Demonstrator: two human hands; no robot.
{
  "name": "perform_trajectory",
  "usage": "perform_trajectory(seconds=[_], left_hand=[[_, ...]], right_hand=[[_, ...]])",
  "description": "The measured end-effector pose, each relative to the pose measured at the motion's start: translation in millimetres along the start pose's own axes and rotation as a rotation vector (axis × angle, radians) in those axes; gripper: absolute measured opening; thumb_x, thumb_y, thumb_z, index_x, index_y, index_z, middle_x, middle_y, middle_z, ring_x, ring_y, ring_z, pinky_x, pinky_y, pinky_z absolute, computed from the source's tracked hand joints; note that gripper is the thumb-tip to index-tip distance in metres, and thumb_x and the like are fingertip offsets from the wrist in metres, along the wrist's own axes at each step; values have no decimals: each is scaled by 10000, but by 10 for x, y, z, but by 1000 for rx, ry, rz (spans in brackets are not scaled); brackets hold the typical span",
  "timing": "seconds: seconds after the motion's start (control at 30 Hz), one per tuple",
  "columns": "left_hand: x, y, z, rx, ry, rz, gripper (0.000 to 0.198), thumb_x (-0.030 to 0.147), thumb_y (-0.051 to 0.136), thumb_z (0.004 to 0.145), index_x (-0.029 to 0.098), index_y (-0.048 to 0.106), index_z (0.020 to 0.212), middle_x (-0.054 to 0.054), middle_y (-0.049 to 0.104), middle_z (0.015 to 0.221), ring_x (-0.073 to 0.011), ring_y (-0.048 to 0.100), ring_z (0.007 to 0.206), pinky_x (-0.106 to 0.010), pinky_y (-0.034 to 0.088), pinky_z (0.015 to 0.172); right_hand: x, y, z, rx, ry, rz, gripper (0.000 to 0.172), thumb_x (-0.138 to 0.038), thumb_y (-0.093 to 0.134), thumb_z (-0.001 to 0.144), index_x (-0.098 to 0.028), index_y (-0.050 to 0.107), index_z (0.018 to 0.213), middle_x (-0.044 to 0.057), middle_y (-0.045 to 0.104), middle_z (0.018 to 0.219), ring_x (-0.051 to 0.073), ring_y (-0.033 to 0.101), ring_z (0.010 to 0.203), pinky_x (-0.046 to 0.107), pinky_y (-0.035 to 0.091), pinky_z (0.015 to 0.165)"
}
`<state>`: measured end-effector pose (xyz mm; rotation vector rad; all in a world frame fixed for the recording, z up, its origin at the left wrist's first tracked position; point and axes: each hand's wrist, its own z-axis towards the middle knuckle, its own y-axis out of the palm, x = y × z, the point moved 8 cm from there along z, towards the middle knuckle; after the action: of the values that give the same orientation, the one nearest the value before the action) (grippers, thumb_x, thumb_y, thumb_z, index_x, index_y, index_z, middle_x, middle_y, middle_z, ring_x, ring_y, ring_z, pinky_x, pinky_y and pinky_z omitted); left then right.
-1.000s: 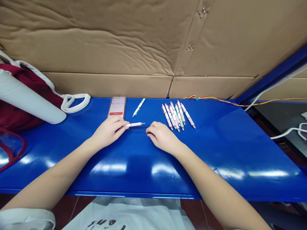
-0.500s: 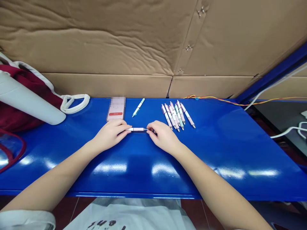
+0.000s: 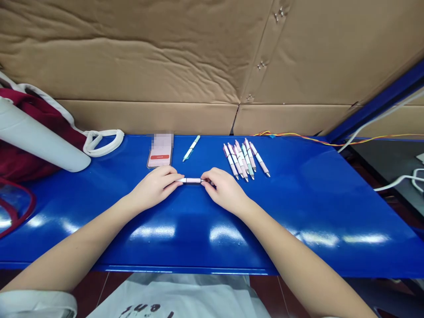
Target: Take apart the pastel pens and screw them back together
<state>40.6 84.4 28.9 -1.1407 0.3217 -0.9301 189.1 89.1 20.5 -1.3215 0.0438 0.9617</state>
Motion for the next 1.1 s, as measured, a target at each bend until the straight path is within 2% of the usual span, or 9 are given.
perform_trajectory(seconds=[0.23,0.37,0.43,0.57,0.7,0.87,0.97,1.0,1.1], left_hand=[[-16,28,-11,-16,-11,-39,247,276,434,945,152,627,1037,-78,586,955,-175,542,874,-312,478,804],[-25,34,-13,-23,-27,-12,249,280,429,946,155,628,1029,-75,588,952,-173,547,860,-309,482,792],[-23,32,-13,-25,-30,0,251,285,426,947,161,629,1028,-72,590,953,-173,553,860,-307,485,786],[-7,31,-13,-32,-28,10,259,292,413,952,166,629,1019,-71,595,950,-171,558,852,-305,487,778],[15,10,-7,-21,-16,8,256,284,410,953,163,628,1013,-71,598,947,-171,556,856,-299,481,782],[22,2,4,-31,-21,13,269,295,404,955,159,631,1000,-72,601,936,-171,558,844,-296,478,775],[16,11,3,-40,-33,11,270,295,404,954,162,634,1005,-72,602,940,-171,562,849,-301,482,776],[15,15,2,-43,-35,11,269,295,405,954,164,634,1009,-71,601,943,-172,563,855,-302,482,778],[15,17,2,-45,-34,10,265,293,410,953,164,632,1016,-71,603,950,-171,566,863,-303,482,782]], right_hand=[[54,6,12,46,72,134,186,-256,470,886,-199,647,883,51,627,793,175,592,740,320,480,702],[160,44,-11,44,192,268,183,-269,546,822,-212,603,987,19,619,773,150,582,660,304,498,647],[189,37,-24,59,226,313,169,-259,574,793,-213,575,956,5,613,762,141,576,651,289,499,635],[166,18,-16,45,214,248,72,-273,552,816,-207,574,836,3,603,744,137,552,644,271,466,617],[119,34,3,1,168,158,215,-298,437,898,-195,587,783,22,599,746,151,556,684,286,443,664],[100,40,-3,-8,125,158,200,-311,551,845,-201,571,1011,35,599,837,161,549,707,301,449,652],[60,8,10,14,50,68,120,-273,501,879,-202,598,882,56,622,852,192,551,803,342,434,733],[48,3,15,15,28,33,174,-272,468,901,-199,608,827,61,628,839,197,548,814,357,421,761],[40,-10,24,19,9,-32,192,-318,483,904,-195,627,873,71,633,869,212,542,848,378,400,804]])
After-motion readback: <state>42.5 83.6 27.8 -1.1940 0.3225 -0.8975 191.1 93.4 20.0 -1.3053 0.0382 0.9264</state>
